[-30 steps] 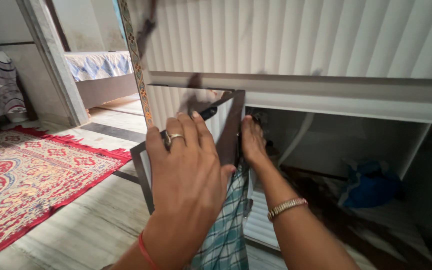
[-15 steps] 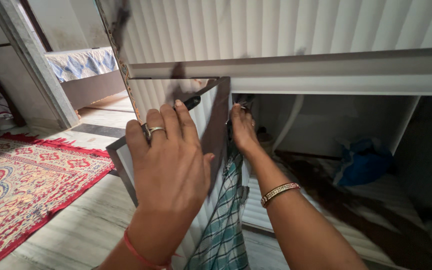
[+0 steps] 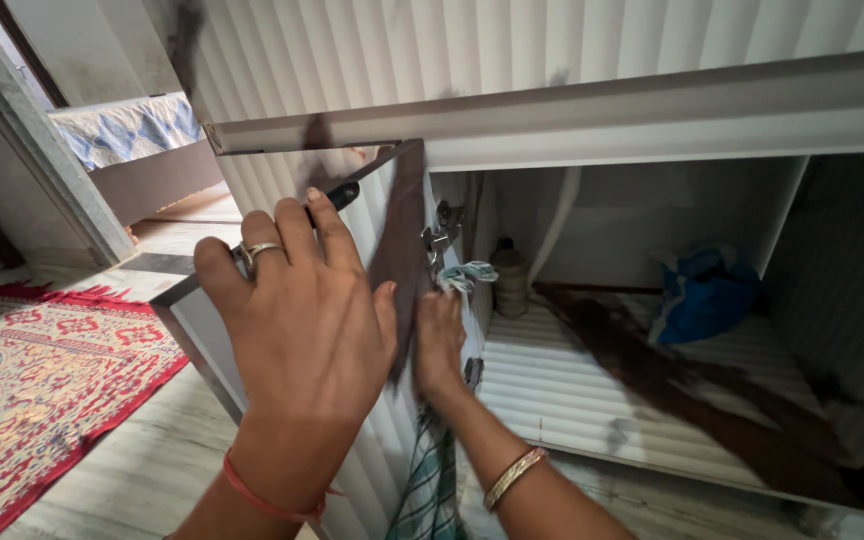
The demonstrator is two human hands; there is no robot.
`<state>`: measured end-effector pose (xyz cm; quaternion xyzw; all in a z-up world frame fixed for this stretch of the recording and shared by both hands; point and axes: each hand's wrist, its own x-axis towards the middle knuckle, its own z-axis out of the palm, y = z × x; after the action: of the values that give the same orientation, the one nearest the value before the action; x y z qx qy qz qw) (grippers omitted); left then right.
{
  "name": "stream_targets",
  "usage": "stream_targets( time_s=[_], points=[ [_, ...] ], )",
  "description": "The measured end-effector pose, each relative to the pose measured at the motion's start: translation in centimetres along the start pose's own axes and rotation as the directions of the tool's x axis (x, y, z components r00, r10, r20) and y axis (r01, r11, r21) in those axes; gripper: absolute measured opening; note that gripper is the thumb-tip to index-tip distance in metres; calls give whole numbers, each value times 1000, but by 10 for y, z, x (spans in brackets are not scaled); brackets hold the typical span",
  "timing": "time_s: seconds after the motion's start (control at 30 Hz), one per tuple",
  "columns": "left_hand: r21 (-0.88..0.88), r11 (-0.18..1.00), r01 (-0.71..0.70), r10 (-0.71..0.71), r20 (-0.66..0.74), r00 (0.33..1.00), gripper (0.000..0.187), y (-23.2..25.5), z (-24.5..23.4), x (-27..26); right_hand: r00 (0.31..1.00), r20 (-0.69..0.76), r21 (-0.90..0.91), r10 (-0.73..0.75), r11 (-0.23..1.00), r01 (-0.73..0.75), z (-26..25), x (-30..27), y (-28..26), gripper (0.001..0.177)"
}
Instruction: The person organizes various tools, including pliers, a screwdriver, and a wrench, into a drawer. They then clean the cabinet door with a cloth.
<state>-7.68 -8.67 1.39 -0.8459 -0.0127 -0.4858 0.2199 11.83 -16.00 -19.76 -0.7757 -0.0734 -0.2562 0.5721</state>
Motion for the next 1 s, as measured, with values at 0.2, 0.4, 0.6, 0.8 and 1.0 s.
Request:
stream_targets(
  time_s=[0.2, 0.4, 0.6, 0.8, 1.0],
  points=[
    [-12, 1000, 17, -17, -54, 998, 87, 2, 4, 0, 1000, 1, 294, 17, 956, -17, -14, 30, 1, 69],
    [10, 1000, -4, 4, -44, 999, 83, 0, 4, -1, 984, -8, 166, -178, 970, 177, -16, 48, 8, 66],
    [8, 1000, 1, -1, 0, 1000, 82, 1, -1, 0, 991, -5, 29, 134, 991, -134, 18, 0, 76, 69],
    [8, 1000, 5, -5, -21, 1000, 84, 3, 4, 2, 945, 2, 156, 326, 934, -323, 25, -22, 90, 79],
    [6, 1000, 23, -23, -23, 999, 84, 4, 9, 3, 994, -88, 235, -67, 968, 86, 22, 9, 35, 85]
  ],
)
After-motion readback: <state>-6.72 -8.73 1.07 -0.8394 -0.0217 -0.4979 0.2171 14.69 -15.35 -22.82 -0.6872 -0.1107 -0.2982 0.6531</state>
